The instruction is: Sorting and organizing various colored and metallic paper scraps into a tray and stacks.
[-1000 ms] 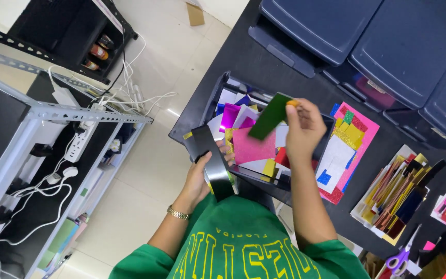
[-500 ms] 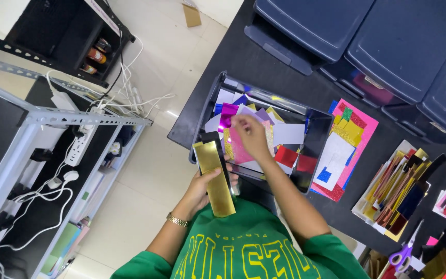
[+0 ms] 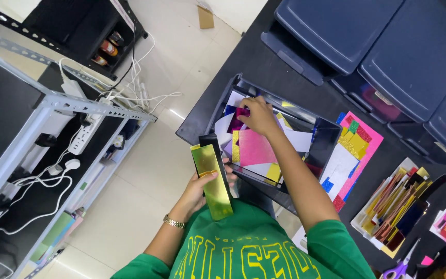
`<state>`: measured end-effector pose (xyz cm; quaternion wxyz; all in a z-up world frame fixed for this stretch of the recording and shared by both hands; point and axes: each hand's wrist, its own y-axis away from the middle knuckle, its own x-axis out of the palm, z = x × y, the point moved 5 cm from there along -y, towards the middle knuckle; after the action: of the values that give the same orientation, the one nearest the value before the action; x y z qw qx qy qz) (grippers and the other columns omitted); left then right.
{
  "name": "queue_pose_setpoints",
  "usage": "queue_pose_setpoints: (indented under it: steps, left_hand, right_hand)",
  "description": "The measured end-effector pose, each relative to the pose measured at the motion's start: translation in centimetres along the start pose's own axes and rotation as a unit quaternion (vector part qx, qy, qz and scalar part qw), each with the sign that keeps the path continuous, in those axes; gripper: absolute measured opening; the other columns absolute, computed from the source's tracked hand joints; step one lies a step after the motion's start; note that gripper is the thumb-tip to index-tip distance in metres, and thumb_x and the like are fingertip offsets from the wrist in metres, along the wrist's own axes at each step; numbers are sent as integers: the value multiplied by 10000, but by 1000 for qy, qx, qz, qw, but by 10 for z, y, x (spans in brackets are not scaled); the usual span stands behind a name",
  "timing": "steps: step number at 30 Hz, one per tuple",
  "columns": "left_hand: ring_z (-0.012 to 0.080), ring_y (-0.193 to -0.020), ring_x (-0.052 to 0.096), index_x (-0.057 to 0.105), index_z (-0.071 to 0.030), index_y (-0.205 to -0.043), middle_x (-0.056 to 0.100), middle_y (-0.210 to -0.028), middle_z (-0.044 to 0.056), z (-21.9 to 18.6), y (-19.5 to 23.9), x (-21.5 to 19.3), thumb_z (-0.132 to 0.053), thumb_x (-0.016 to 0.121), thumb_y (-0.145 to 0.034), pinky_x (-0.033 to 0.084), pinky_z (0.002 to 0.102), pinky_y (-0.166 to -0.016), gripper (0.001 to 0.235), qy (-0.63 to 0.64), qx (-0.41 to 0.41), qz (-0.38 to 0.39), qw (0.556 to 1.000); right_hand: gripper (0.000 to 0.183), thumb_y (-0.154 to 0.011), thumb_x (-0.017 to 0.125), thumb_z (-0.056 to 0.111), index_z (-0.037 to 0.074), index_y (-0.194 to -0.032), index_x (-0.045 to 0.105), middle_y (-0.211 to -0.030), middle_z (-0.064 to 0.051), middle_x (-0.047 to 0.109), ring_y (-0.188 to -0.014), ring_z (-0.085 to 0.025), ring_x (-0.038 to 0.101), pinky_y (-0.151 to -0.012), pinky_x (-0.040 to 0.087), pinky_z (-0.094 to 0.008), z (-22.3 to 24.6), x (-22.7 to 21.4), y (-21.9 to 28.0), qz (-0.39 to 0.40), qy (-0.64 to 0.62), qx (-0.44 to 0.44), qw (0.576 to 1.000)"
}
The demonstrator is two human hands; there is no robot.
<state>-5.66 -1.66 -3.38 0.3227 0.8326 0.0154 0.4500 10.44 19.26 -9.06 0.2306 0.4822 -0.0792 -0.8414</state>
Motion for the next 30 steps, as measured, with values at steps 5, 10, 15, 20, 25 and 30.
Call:
queue_pose_setpoints:
  steps: [5,10,15,20,25,30]
  left_hand:
    - [474,-1057,693,570,90,-1325,670,-1146,322,-3,-2,7,-23,587,-920,565,641,-876,420,-3,5,10,1000]
    - [459,-1055,697,572,98,-1314,677,-1139,313,-5,-1,6,-26,586,-928,572,625,-879,405,8,14,3,1000]
    - [444,-1055,702,551,81,-1360,675,-1145,305,-12,-3,6,-40,570,-941,574,621,-880,437,-7,15,17,1000]
    - [435,-1069,694,546,90,-1362,673,-1139,293,-25,-11,15,-62,577,-931,554,642,-936,458,-22,27,9,999]
    - [460,-1059,685,511,98,-1338,662,-1160,301,-42,-21,38,-48,613,-908,544,649,-923,466,-16,19,-46,999]
    - [449,-996,711,527,69,-1217,673,-1091,270,-48,-35,71,-127,754,-863,605,556,-807,464,-67,-26,-121,990]
  right_hand:
    - [313,-797,822,276,209,-1073,692,-1317,-9,623,-1263,-284,502,-993,430,-565,3,28,-16,69,62,-62,994]
    - [254,-779,832,265,205,-999,720,-1177,3,650,-1231,-273,509,-1006,391,-573,20,-1,-7,70,55,-94,992]
    - [116,-758,796,23,70,-850,743,-1008,-127,733,-1036,-382,684,-923,503,-538,74,-112,49,-6,-113,-177,978]
    - [129,-805,845,9,86,-870,764,-996,-104,736,-976,-309,704,-945,520,-429,55,-181,87,-147,-179,-263,937]
    - [162,-870,843,-6,0,-921,689,-1015,-185,656,-946,-260,637,-911,519,-364,3,-223,120,-311,-319,-258,857]
    - [226,-928,715,-75,12,-1068,561,-1032,-139,640,-965,-209,688,-915,589,-330,-27,-214,140,-356,-556,-152,735]
